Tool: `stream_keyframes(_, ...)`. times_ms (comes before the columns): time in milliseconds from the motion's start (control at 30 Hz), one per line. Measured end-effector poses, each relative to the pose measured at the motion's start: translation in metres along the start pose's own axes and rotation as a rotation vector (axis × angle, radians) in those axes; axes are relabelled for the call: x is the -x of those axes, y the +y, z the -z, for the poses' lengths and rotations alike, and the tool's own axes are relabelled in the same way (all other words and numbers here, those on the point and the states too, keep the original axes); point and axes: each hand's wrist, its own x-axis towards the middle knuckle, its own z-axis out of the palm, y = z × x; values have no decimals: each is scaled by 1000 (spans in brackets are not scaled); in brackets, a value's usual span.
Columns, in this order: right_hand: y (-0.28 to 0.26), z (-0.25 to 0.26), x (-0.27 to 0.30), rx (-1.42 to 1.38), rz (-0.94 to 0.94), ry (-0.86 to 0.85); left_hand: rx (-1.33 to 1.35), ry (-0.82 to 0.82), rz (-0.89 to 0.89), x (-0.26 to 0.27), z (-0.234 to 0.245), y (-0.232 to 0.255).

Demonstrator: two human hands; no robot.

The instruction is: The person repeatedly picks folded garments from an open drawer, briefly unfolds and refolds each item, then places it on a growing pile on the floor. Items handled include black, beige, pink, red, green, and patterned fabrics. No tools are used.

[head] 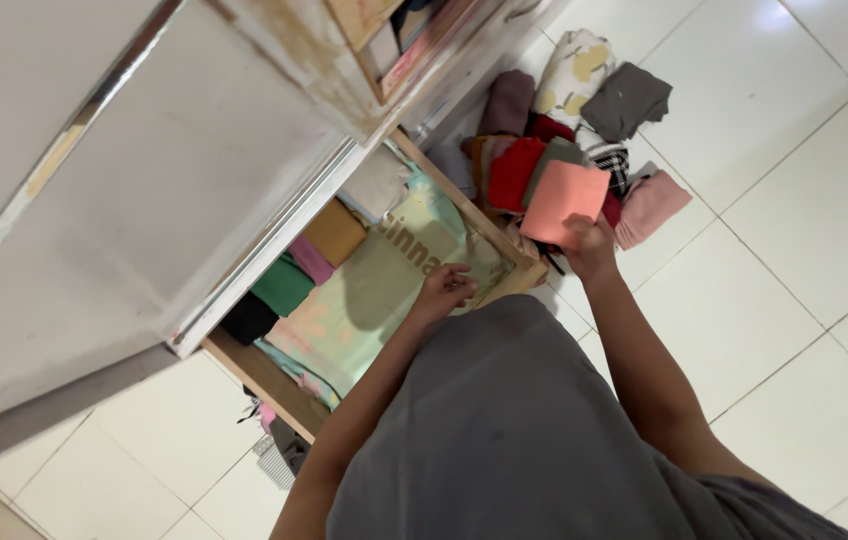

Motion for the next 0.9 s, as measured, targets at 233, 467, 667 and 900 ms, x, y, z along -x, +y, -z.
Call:
stream_keyframes(233,-5,73,-8,29,55,265,-100,-90,-66,-26,-26,25)
stream_keyframes(467,-10,99,-26,60,16,413,-115,-89,42,-41,-45,50)
stream_keyframes(667,11,99,-51,280,11,468,-84,-93,7,-50,-46,34)
stream_keyframes(900,41,98,-64,1473,406,536,-146,-40,87,-43,-39,27)
